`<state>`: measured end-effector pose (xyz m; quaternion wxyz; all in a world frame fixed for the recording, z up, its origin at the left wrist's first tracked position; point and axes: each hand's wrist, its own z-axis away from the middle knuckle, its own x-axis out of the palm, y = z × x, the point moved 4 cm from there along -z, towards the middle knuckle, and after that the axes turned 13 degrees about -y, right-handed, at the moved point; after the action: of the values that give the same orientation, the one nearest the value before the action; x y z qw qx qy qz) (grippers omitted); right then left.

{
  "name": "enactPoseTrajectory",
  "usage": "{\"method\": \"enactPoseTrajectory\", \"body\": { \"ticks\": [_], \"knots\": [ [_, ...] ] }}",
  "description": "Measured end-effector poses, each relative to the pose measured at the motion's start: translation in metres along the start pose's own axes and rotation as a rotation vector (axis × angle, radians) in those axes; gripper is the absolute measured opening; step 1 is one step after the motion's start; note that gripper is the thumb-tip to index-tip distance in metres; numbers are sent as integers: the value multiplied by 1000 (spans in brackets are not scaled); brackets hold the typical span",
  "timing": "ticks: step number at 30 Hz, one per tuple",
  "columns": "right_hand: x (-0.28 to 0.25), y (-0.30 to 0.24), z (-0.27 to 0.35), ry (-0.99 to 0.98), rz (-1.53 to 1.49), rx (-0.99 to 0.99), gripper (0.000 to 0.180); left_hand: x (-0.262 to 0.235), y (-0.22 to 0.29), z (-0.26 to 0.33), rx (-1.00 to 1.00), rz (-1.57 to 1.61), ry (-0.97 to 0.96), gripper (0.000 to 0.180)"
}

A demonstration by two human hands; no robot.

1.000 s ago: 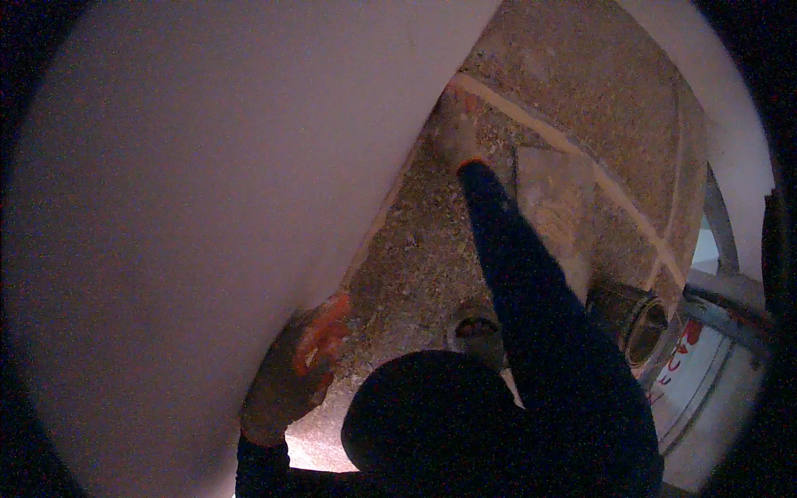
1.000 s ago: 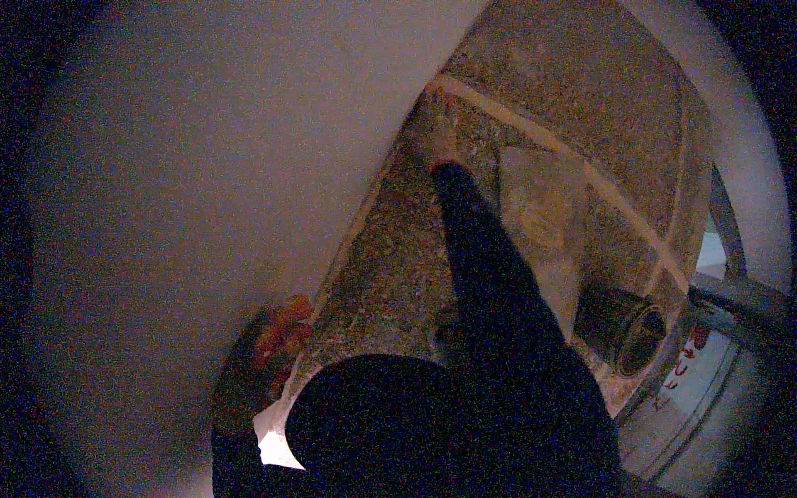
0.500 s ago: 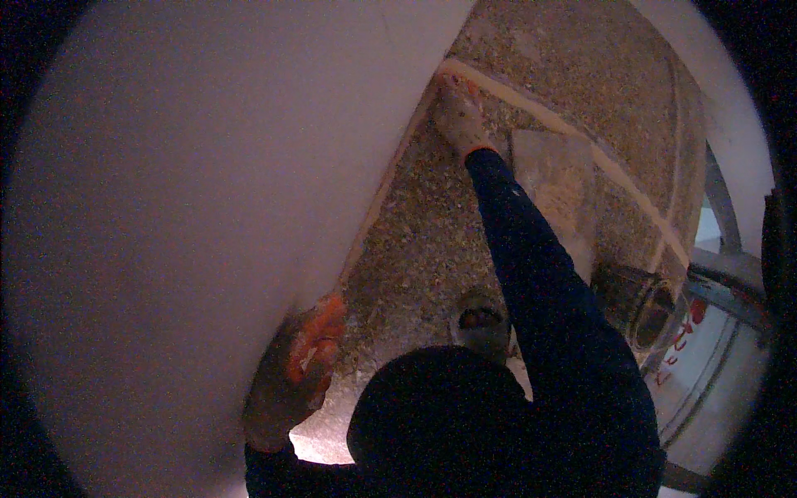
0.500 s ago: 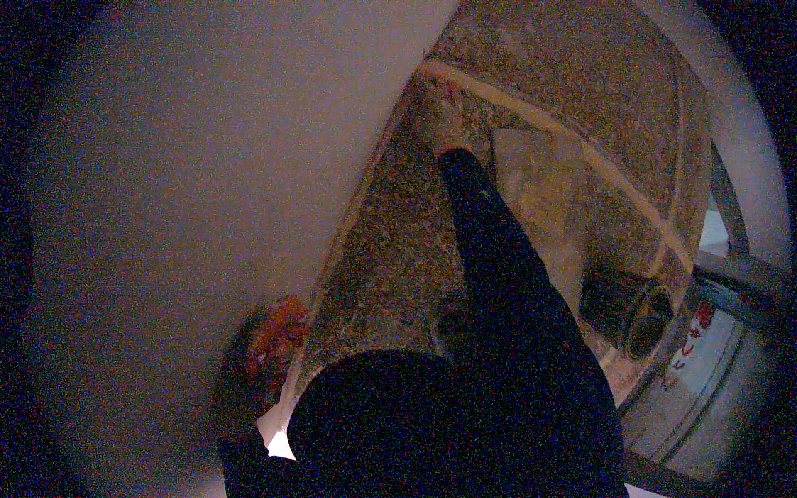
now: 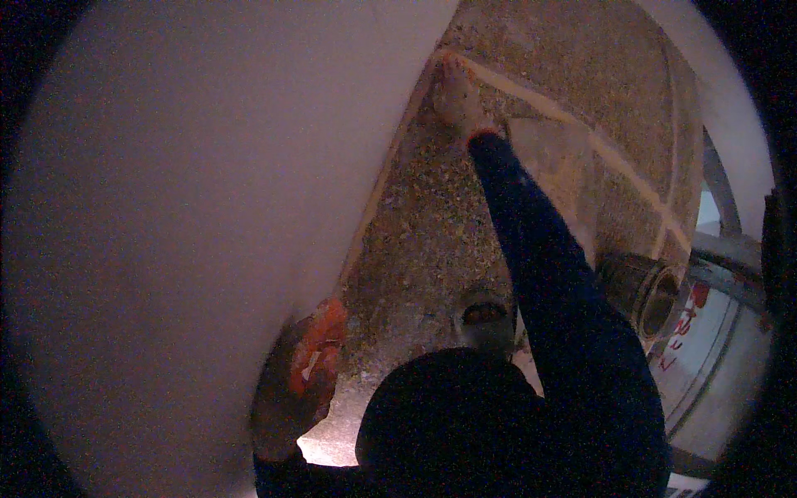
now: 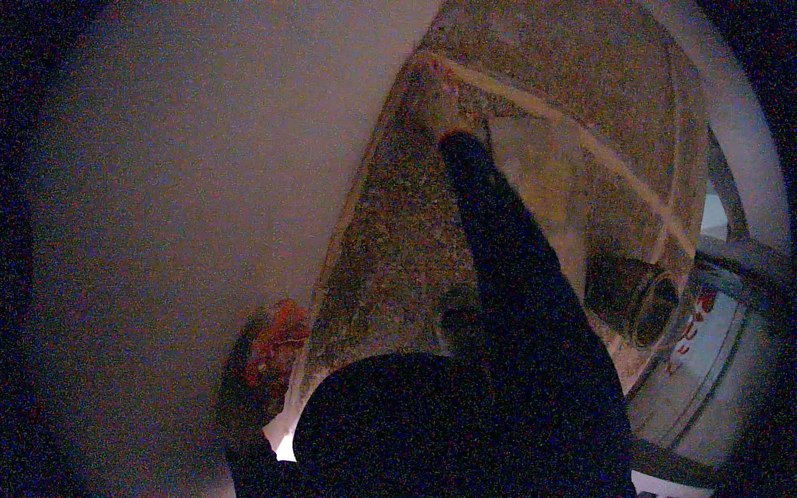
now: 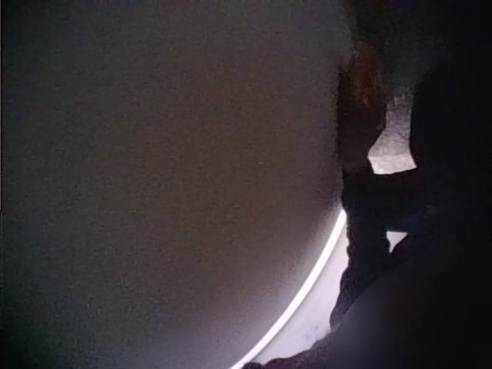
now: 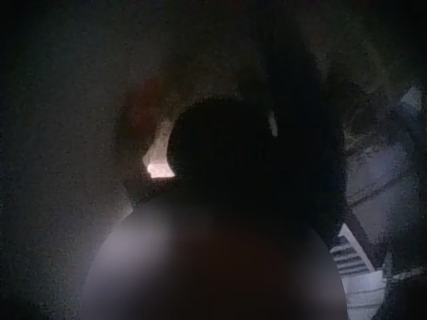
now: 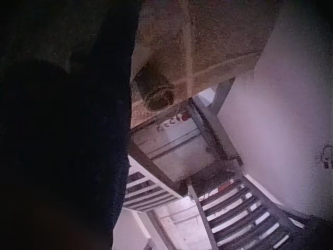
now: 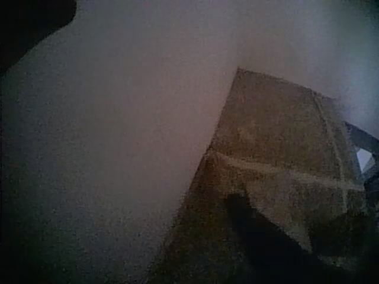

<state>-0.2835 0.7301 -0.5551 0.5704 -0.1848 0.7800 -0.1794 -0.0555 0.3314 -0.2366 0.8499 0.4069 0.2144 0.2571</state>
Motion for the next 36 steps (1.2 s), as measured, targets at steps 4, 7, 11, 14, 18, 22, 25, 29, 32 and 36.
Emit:
{"method": "enactPoseTrajectory", "body": {
  "ticks": [4, 7, 11, 14, 18, 22, 25, 29, 32, 36],
  "knots": [
    [8, 19, -41, 32, 219, -88, 58, -5, 12, -7, 59, -132, 4, 43],
    [16, -20, -8, 15, 573, -56, 57, -2, 16, -5, 65, -269, -15, 41],
    [16, -71, 40, -218, 675, -2, 57, 4, -3, 3, -23, -63, -8, 39],
    [15, -96, 50, -126, 285, -19, 57, 3, -25, 4, -63, 68, -59, 38],
    [12, -128, 88, 133, 88, -149, 55, 1, -45, 7, -95, -18, -72, 40],
    [4, -141, 146, -14, -130, -109, 56, 11, -51, 4, 39, -84, -46, 42],
    [-12, -107, 139, -120, -226, -22, 57, 21, -54, 9, 58, -91, -40, 42],
    [-5, -66, 59, -78, 122, 51, 58, 32, -56, 18, -52, -2, -60, 41],
    [10, -105, 96, -115, 217, 30, 59, 40, -55, 25, -126, 62, -66, 41],
    [-4, -176, 181, -290, -42, -45, 60, 40, -50, 25, -259, 209, -59, 40]
  ]
}}
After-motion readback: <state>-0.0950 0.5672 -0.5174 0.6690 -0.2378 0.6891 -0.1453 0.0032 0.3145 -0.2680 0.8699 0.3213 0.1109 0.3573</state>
